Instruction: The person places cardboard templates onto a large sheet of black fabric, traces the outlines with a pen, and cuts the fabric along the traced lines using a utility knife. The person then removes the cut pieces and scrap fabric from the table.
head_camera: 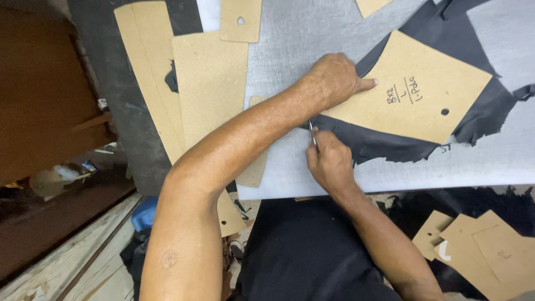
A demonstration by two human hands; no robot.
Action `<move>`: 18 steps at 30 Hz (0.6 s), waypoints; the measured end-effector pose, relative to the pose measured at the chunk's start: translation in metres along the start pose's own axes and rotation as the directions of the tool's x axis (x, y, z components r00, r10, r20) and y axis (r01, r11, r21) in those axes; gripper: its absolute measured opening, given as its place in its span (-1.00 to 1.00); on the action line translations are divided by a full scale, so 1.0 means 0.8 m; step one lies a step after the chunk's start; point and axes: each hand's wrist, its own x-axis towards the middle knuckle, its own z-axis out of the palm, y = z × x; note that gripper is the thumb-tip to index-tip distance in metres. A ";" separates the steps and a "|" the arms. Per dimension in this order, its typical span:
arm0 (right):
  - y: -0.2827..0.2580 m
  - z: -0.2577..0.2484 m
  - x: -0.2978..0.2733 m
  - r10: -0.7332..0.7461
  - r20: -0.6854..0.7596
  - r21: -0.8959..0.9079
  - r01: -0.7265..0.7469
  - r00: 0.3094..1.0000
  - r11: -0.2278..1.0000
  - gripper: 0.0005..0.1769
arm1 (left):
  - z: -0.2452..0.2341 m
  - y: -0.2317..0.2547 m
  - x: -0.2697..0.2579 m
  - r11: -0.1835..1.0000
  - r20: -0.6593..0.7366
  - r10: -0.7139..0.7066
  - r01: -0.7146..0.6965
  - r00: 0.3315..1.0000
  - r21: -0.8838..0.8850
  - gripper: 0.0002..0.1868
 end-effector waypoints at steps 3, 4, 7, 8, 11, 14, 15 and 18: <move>0.005 -0.039 -0.010 -0.027 0.085 0.023 0.025 0.996 0.999 -0.74 | -0.012 0.001 -0.002 0.998 0.047 0.016 -0.019 0.999 0.063 -0.24; 0.010 -0.050 -0.011 -0.045 0.023 0.014 0.045 0.999 0.999 -0.76 | -0.015 0.002 -0.001 0.998 0.072 0.022 -0.026 0.997 0.061 -0.24; 0.023 -0.055 0.004 -0.138 -0.078 -0.069 0.133 0.987 0.989 -0.80 | -0.016 0.000 -0.005 0.998 0.107 0.018 -0.025 0.994 0.056 -0.19; 0.027 -0.050 0.013 -0.182 -0.084 -0.134 0.169 0.980 0.976 -0.80 | -0.018 0.000 -0.003 0.997 0.111 0.021 -0.029 0.994 0.065 -0.17; 0.039 -0.039 0.037 -0.323 -0.066 -0.338 0.283 0.944 0.898 -0.71 | -0.026 -0.002 0.004 0.992 0.124 0.011 -0.027 0.992 0.122 -0.05; 0.045 -0.027 0.028 -0.383 -0.010 -0.410 0.346 0.924 0.844 -0.63 | -0.027 0.003 -0.005 0.992 0.148 0.035 -0.053 0.988 0.118 -0.03; 0.047 -0.025 0.028 -0.400 0.002 -0.422 0.363 0.917 0.831 -0.61 | -0.032 -0.001 -0.009 0.993 0.170 0.023 -0.042 0.985 0.109 -0.03; 0.063 -0.033 0.023 -0.436 0.041 -0.450 0.406 0.899 0.796 -0.59 | -0.049 -0.003 -0.014 0.990 0.142 0.040 -0.058 0.989 0.128 -0.10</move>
